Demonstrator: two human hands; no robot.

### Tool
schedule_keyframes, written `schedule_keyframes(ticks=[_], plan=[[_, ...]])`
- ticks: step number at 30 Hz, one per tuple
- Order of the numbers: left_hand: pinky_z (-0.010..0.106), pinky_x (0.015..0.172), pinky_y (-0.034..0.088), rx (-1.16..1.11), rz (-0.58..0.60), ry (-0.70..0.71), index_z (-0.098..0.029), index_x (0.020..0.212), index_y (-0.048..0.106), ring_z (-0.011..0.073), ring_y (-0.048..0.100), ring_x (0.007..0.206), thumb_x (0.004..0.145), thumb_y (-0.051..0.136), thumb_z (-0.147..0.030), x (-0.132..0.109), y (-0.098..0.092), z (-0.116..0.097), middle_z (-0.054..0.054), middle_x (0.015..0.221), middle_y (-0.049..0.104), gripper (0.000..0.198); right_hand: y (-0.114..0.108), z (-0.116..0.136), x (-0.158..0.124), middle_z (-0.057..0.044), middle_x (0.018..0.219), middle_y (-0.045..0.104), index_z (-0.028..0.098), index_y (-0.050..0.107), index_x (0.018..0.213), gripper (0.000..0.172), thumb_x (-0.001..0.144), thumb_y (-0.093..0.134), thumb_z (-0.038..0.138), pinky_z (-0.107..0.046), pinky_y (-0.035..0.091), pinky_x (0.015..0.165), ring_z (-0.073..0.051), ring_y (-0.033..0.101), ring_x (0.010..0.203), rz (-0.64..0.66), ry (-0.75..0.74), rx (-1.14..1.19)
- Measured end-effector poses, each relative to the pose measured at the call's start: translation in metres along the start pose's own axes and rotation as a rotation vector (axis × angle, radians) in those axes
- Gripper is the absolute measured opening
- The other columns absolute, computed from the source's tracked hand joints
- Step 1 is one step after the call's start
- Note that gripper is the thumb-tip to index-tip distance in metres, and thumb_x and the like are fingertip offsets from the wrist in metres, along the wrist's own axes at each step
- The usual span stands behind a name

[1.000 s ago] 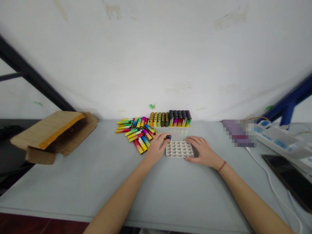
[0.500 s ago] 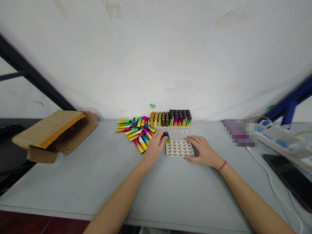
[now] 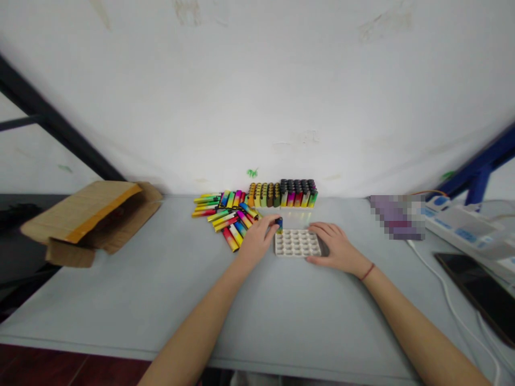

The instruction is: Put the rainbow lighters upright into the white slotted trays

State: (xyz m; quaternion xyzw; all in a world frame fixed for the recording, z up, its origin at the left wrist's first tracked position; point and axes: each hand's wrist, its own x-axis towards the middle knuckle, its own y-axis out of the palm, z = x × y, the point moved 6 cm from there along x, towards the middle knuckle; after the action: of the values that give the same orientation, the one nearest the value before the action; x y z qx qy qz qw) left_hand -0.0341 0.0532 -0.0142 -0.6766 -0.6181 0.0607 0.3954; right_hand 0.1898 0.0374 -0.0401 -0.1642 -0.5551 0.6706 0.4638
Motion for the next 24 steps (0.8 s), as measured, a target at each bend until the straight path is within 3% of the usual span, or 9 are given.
schedule_keyframes(ticks=[4, 9, 13, 16, 24], plan=[[0.038, 0.098, 0.051, -0.048, -0.036, -0.031, -0.022, 0.116, 0.061, 0.0217, 0.068, 0.107, 0.094, 0.05, -0.027, 0.0, -0.002, -0.002, 0.007, 0.116, 0.072, 0.025, -0.001, 0.001, 0.0, -0.016, 0.136, 0.058, 0.022, 0.053, 0.134, 0.068, 0.078, 0.068, 0.057, -0.053, 0.037, 0.104, -0.035, 0.051, 0.124, -0.002, 0.003, 0.006], [0.034, 0.089, 0.054, -0.207, -0.232, -0.046, -0.021, 0.122, 0.054, 0.0192, 0.07, 0.096, 0.095, 0.05, -0.031, 0.008, -0.009, -0.022, 0.008, 0.105, 0.073, 0.029, 0.001, -0.001, 0.0, -0.016, 0.135, 0.058, 0.022, 0.052, 0.134, 0.072, 0.074, 0.07, 0.057, -0.053, 0.036, 0.105, -0.035, 0.051, 0.124, 0.0, 0.021, 0.021], [0.035, 0.092, 0.054, -0.263, -0.029, 0.007, -0.022, 0.119, 0.056, 0.0203, 0.071, 0.098, 0.094, 0.052, -0.027, 0.023, 0.025, -0.045, 0.008, 0.109, 0.073, 0.025, 0.001, -0.006, 0.002, -0.015, 0.129, 0.061, 0.02, 0.048, 0.136, 0.086, 0.066, 0.076, 0.062, -0.051, 0.039, 0.101, -0.035, 0.055, 0.118, -0.013, 0.074, 0.076], [0.038, 0.094, 0.053, -0.206, 0.076, 0.036, -0.022, 0.117, 0.057, 0.0217, 0.071, 0.1, 0.094, 0.052, -0.024, 0.028, 0.048, -0.051, 0.008, 0.114, 0.072, 0.024, 0.001, -0.007, 0.003, -0.015, 0.126, 0.061, 0.021, 0.05, 0.132, 0.085, 0.063, 0.079, 0.062, -0.051, 0.04, 0.099, -0.035, 0.056, 0.115, -0.022, 0.077, 0.106], [0.038, 0.096, 0.054, -0.052, 0.148, 0.118, -0.023, 0.118, 0.059, 0.0212, 0.07, 0.104, 0.095, 0.051, -0.023, 0.033, 0.062, -0.052, 0.007, 0.116, 0.072, 0.024, 0.003, -0.008, 0.004, -0.016, 0.127, 0.061, 0.02, 0.053, 0.128, 0.082, 0.064, 0.079, 0.064, -0.052, 0.04, 0.103, -0.035, 0.055, 0.118, -0.034, 0.048, 0.08]])
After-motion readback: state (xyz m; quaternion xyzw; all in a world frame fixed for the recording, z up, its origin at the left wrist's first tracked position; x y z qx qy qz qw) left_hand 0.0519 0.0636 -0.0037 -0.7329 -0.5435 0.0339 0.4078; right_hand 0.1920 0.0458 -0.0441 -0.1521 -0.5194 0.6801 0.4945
